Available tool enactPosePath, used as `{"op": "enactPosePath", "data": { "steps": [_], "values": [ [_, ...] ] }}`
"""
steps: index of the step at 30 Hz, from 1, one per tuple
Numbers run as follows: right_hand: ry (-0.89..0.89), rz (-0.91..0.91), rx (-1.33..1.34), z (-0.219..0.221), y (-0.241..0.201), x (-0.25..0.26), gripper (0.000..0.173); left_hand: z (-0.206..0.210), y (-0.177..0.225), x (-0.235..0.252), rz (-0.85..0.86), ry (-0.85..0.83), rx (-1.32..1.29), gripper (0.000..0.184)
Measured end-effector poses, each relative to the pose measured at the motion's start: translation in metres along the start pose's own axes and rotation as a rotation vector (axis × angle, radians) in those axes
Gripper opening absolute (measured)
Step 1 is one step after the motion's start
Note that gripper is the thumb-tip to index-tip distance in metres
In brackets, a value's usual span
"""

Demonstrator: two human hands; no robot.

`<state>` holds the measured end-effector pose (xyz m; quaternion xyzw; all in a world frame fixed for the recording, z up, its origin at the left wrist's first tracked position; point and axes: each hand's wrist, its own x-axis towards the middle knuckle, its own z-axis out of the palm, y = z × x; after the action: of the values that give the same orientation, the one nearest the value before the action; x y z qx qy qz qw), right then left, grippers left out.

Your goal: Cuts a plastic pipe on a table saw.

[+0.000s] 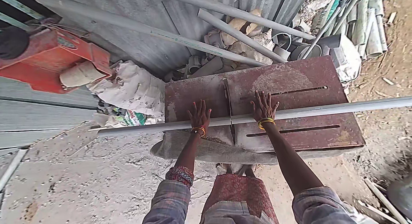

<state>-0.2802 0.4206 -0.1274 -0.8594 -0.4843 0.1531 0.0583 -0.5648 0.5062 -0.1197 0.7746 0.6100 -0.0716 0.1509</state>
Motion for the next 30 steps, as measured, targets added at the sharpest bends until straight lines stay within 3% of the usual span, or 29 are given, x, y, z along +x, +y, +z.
{"op": "enactPosePath", "data": {
  "steps": [4,12,30],
  "values": [
    [0.034,0.028,0.027,0.004,0.001,0.002,0.060,-0.003,0.001,0.008,-0.029,-0.022,-0.029,0.060],
    [0.109,-0.020,0.028,0.011,0.006,0.011,0.060,0.005,-0.001,0.017,-0.026,0.177,-0.077,0.062],
    [0.177,0.079,-0.004,0.006,0.000,0.022,0.055,0.012,0.001,0.026,-0.260,0.342,-0.198,0.061]
  ]
}}
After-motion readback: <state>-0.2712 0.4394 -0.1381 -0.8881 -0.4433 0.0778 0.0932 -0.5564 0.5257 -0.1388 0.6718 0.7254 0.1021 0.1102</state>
